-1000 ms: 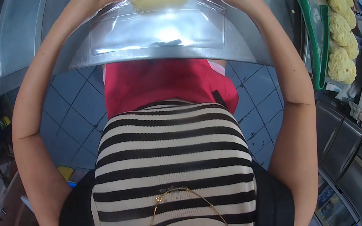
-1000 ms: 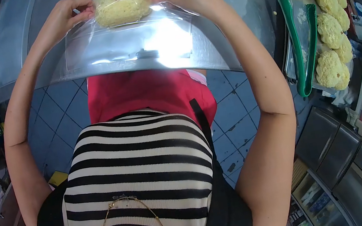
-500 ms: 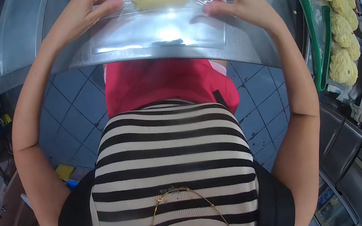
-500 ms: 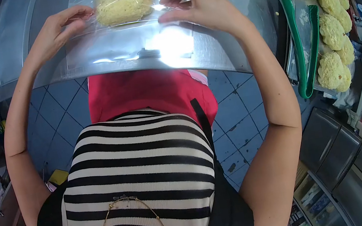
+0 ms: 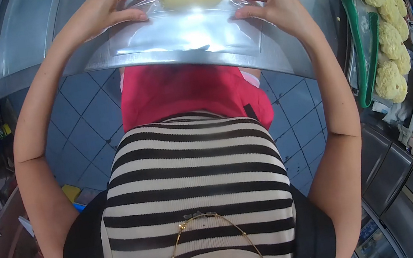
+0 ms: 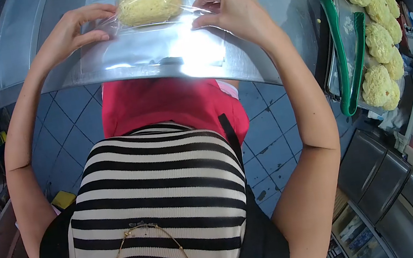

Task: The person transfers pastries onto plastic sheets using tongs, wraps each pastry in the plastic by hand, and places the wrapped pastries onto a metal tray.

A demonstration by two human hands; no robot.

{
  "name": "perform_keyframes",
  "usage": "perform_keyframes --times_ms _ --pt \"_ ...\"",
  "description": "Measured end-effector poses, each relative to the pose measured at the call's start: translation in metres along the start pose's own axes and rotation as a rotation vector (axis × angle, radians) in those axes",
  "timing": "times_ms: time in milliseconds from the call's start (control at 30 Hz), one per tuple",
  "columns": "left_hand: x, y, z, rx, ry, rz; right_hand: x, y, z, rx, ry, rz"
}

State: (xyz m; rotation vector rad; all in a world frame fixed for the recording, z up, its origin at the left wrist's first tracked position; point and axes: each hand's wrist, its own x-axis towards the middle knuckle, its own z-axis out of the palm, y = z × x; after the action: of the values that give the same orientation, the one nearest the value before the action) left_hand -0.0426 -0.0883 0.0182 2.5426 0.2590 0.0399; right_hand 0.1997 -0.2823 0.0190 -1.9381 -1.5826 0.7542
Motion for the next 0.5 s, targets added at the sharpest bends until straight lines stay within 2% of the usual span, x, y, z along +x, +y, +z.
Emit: perform_keyframes --times_ms 100,267,367,500 --pt "0.001 -0.003 -0.002 -0.037 -0.116 -0.078 0.000 0.007 0.000 0.055 -0.061 -0.057" --pt "0.003 -0.010 -0.004 -0.076 -0.122 -0.013 0.001 0.014 -0.001 0.129 -0.082 -0.114" --pt "0.003 -0.009 -0.006 -0.134 -0.131 0.008 -0.001 0.010 0.001 0.035 -0.044 -0.164" --pt "0.003 -0.007 0.001 -0.096 -0.062 -0.007 0.005 0.014 0.001 0.031 -0.068 -0.105"
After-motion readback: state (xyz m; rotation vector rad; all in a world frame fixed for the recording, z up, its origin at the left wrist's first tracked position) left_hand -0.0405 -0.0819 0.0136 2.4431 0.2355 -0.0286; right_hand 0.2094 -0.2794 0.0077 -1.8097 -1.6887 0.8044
